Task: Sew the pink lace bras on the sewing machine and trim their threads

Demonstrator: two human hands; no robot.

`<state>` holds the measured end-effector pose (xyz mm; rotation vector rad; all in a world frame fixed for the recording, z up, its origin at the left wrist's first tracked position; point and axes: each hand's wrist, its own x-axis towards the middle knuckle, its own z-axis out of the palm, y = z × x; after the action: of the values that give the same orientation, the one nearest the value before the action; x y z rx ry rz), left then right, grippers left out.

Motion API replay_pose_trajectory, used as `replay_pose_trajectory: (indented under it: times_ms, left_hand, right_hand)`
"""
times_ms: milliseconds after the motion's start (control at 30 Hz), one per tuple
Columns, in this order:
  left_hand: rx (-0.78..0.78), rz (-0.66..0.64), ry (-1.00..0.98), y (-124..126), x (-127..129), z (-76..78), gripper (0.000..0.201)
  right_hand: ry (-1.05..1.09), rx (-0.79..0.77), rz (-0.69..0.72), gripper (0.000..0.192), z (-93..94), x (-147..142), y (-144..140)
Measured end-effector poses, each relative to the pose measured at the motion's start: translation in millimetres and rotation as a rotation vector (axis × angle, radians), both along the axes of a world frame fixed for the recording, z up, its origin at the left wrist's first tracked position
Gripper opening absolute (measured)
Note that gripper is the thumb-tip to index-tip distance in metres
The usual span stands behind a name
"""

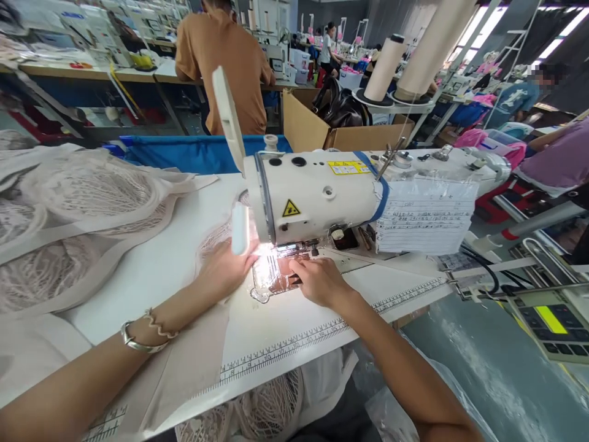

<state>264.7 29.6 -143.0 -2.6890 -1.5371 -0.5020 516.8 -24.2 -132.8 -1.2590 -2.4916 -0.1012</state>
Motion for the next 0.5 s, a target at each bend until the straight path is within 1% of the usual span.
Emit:
replay_pose_trajectory:
  times_ms: [33,67,133,167,200,267,300,333,367,400,467,500]
  left_hand:
    - [0.011,0.013,0.018,2,-10,1.0,0.031]
    - [0.031,0.015,0.038,3,-23,3.2,0.041]
    - [0.117,0.058,0.068,4,-59,12.8,0.06]
    - [0.193,0.127,0.065,2,-81,20.2,0.065]
    - [0.28,0.232,0.05,-2,-103,28.9,0.066]
    - [0.435,0.518,0.002,-15,-148,48.4,0.059]
    - [0.464,0.647,-0.013,-24,-169,57.8,0.051]
    - [0.46,0.754,-0.014,-32,-188,66.4,0.042]
    - [0.423,0.831,-0.008,-39,-205,73.7,0.032]
    - [0.405,0.891,-0.012,-45,-221,79.7,0.025]
    - [0.412,0.989,-0.025,-49,-249,88.5,0.021]
    - [0.41,1.003,-0.021,-49,-260,91.9,0.023]
  right_hand:
    - [-0.006,-0.023,-0.023,0.023,2.2,0,-6]
    - [0.0,-0.04,-0.038,0.023,3.8,0,-13]
    - [0.052,-0.039,-0.068,0.023,3.8,0,-28]
    - [0.072,-0.037,-0.074,0.023,2.1,0,-36]
    - [0.08,-0.045,-0.068,0.023,-0.6,1,-42]
    - [0.085,-0.014,-0.071,0.02,-7.4,2,-51]
    - [0.099,0.007,-0.066,0.02,-11.0,2,-54]
    - [0.109,0.021,-0.065,0.019,-14.5,2,-55]
    - [0.115,0.026,-0.064,0.018,-17.7,2,-56]
    - [0.117,0.03,-0.064,0.017,-20.8,1,-55]
    - [0.108,0.045,-0.076,0.016,-26.5,2,-54]
    - [0.102,0.058,-0.085,0.015,-28.9,2,-54]
